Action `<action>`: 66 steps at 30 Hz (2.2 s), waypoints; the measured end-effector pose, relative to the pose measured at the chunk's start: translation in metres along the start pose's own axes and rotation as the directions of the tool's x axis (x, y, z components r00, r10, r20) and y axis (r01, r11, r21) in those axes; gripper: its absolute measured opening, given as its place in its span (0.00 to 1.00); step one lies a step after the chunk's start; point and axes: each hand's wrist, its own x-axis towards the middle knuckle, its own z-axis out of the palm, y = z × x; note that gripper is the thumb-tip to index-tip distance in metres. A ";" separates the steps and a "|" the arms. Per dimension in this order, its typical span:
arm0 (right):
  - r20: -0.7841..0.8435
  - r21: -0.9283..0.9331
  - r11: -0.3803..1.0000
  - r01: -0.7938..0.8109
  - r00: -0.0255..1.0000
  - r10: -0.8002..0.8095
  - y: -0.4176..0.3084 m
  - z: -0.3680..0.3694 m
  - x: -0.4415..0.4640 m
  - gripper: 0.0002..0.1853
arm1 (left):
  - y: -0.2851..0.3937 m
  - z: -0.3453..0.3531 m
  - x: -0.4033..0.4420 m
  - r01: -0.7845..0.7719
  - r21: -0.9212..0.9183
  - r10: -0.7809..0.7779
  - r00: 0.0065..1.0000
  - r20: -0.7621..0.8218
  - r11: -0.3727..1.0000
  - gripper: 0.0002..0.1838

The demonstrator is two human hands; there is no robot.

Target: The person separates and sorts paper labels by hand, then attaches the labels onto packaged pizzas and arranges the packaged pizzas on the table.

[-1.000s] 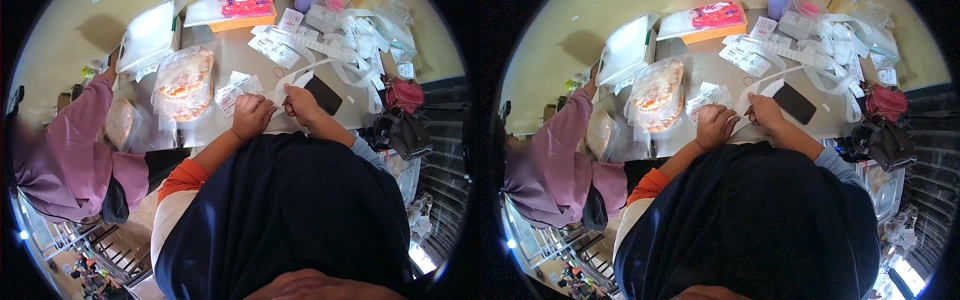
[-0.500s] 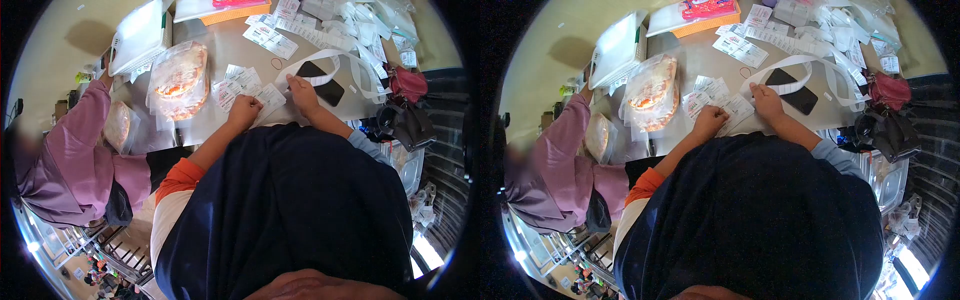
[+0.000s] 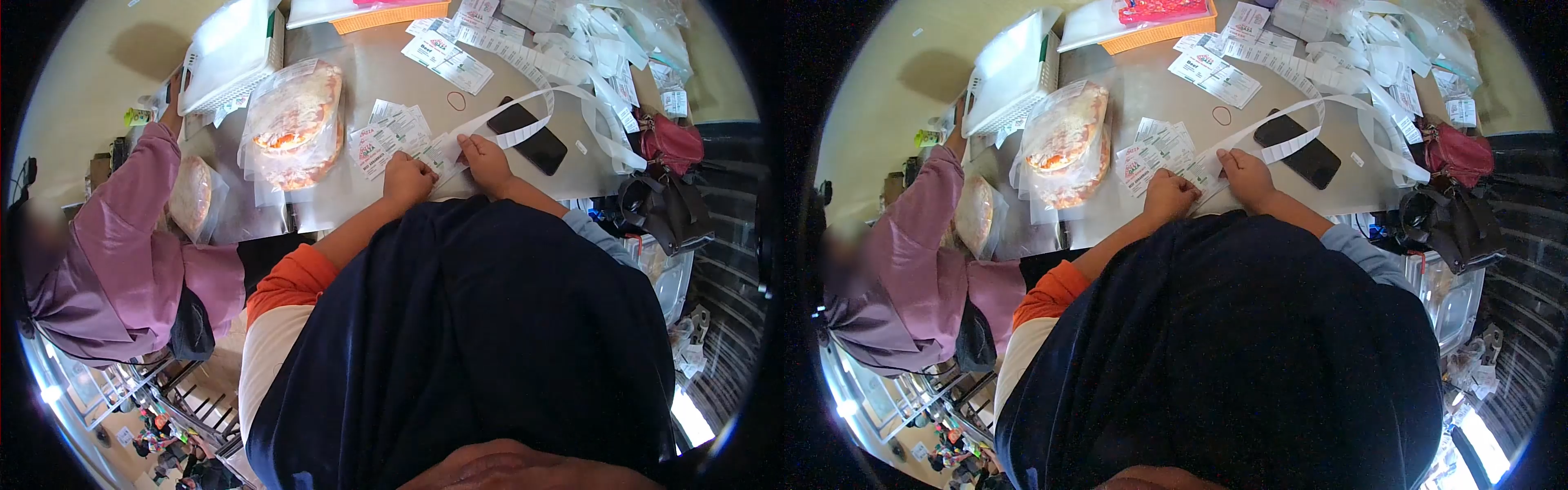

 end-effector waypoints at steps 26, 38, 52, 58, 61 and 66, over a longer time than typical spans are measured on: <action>-0.009 0.282 0.959 -0.036 0.999 0.040 0.006 0.001 0.002 0.22 | 0.016 -0.032 -0.031 0.001 0.506 0.017 0.999 -0.032 0.863 0.33; -0.168 0.475 0.880 -0.004 0.981 0.094 -0.014 -0.023 -0.017 0.20 | -0.005 -0.027 -0.016 0.043 0.153 -0.034 0.998 -0.061 0.987 0.14; -0.009 0.588 0.802 -0.109 0.990 0.141 -0.076 -0.056 -0.037 0.20 | -0.024 -0.043 0.044 0.187 0.730 0.215 0.882 -0.420 0.657 0.13; 0.104 0.641 0.734 -0.223 0.973 0.204 -0.081 -0.059 -0.037 0.18 | 0.035 -0.052 0.007 -0.374 -0.044 0.354 0.905 -0.237 0.926 0.11; 0.068 0.692 0.695 -0.194 0.977 0.204 -0.075 -0.056 -0.032 0.18 | 0.045 -0.052 -0.004 -0.372 -0.458 0.413 0.910 -0.010 0.808 0.11; 0.097 0.760 0.597 -0.256 0.954 0.285 -0.079 -0.059 -0.027 0.18 | 0.036 -0.034 -0.006 -0.135 -0.723 0.265 0.962 0.069 0.678 0.06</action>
